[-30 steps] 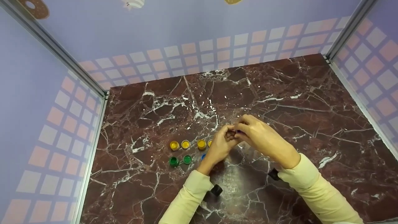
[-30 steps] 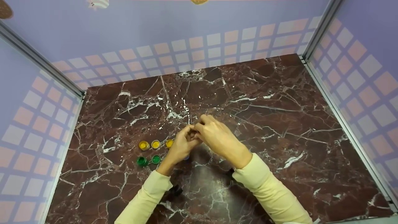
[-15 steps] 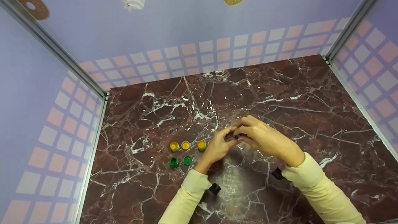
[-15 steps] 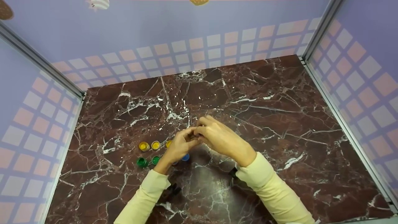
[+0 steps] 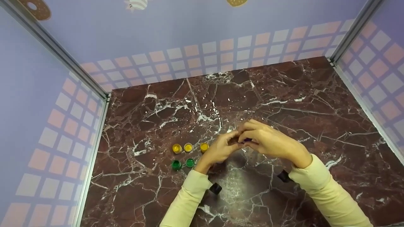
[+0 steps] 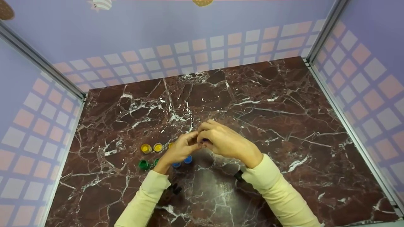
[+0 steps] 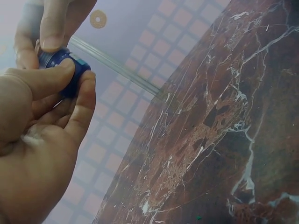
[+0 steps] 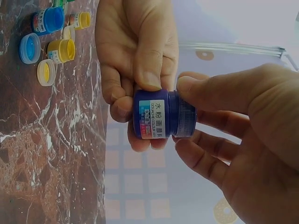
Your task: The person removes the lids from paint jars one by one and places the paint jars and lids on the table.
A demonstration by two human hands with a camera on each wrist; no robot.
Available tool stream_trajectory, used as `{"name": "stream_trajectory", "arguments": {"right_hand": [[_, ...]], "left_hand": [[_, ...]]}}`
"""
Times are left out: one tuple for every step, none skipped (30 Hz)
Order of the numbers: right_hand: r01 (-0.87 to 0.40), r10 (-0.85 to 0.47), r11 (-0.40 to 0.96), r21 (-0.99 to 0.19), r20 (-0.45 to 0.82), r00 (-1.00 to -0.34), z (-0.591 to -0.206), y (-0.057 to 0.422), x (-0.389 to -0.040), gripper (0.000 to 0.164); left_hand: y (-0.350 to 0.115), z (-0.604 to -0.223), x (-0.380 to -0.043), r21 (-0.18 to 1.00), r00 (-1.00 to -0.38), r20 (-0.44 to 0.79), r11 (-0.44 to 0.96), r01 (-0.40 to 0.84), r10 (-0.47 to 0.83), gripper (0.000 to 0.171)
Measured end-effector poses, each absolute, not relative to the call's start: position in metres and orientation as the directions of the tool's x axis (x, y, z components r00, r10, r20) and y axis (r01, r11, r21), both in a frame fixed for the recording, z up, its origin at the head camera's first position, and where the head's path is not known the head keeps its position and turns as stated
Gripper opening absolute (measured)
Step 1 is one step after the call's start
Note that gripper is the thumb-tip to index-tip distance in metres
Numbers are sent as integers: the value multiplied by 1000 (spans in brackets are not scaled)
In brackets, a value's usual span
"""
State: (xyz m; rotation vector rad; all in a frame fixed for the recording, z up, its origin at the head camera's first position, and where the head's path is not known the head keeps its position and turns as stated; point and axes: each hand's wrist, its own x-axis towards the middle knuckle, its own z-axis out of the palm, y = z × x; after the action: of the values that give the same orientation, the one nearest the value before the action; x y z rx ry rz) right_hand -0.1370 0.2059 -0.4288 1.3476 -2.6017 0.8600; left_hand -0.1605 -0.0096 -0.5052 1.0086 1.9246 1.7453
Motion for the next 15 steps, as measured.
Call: {"name": "stream_trajectory", "arguments": {"right_hand": [[-777, -727, 449, -441, 324, -605, -429, 206, -137, 16], [-778, -728, 446, -442, 326, -603, -429, 206, -137, 16], [-779, -729, 443, -443, 328, -601, -429, 206, -137, 16], [-779, -729, 441, -445, 329, -601, -429, 206, -136, 16], [-779, -728, 439, -448, 330, -601, -430, 207, -136, 16], [-779, -727, 438, -449, 332, -601, -430, 207, -136, 16], [-778, -726, 436, -452, 335, -601, -430, 207, -136, 17], [-779, -723, 434, -452, 340, -601, -431, 208, -137, 17], [-780, -722, 432, -453, 345, -600, -431, 208, -137, 18], [-780, -720, 428, -455, 350, -599, -432, 208, -137, 19], [-780, -716, 425, -459, 357, -600, -432, 209, -137, 19], [-781, -711, 421, -461, 367, -600, -432, 209, -137, 19], [-783, -705, 415, -464, 380, -599, -432, 210, -137, 18], [-784, -699, 407, -469, 392, -598, -433, 210, -137, 17], [-784, -691, 397, -477, 407, -597, -433, 211, -137, 17]], "left_hand": [[-10, -505, -161, 965, -682, 192, -10, 262, 706, 41], [-10, -505, -161, 966, -680, 187, -8, 257, 709, 40], [-11, -505, -161, 967, -681, 183, -5, 255, 709, 40], [-11, -505, -161, 967, -683, 183, -2, 256, 707, 39], [-11, -505, -161, 966, -687, 183, 2, 259, 703, 39], [-11, -505, -161, 965, -691, 183, 5, 261, 700, 39], [-10, -505, -160, 966, -695, 180, 10, 260, 696, 39], [-10, -505, -160, 966, -701, 176, 15, 257, 691, 39], [-9, -504, -159, 967, -708, 172, 19, 254, 685, 39], [-9, -503, -158, 969, -714, 167, 20, 246, 680, 39], [-8, -502, -158, 972, -720, 161, 18, 235, 675, 40], [-7, -501, -157, 974, -726, 157, 15, 225, 669, 41], [-6, -500, -156, 978, -732, 153, 6, 210, 664, 43], [-4, -498, -155, 980, -738, 151, -4, 197, 658, 44], [-3, -497, -154, 984, -744, 148, -20, 178, 651, 45]]}}
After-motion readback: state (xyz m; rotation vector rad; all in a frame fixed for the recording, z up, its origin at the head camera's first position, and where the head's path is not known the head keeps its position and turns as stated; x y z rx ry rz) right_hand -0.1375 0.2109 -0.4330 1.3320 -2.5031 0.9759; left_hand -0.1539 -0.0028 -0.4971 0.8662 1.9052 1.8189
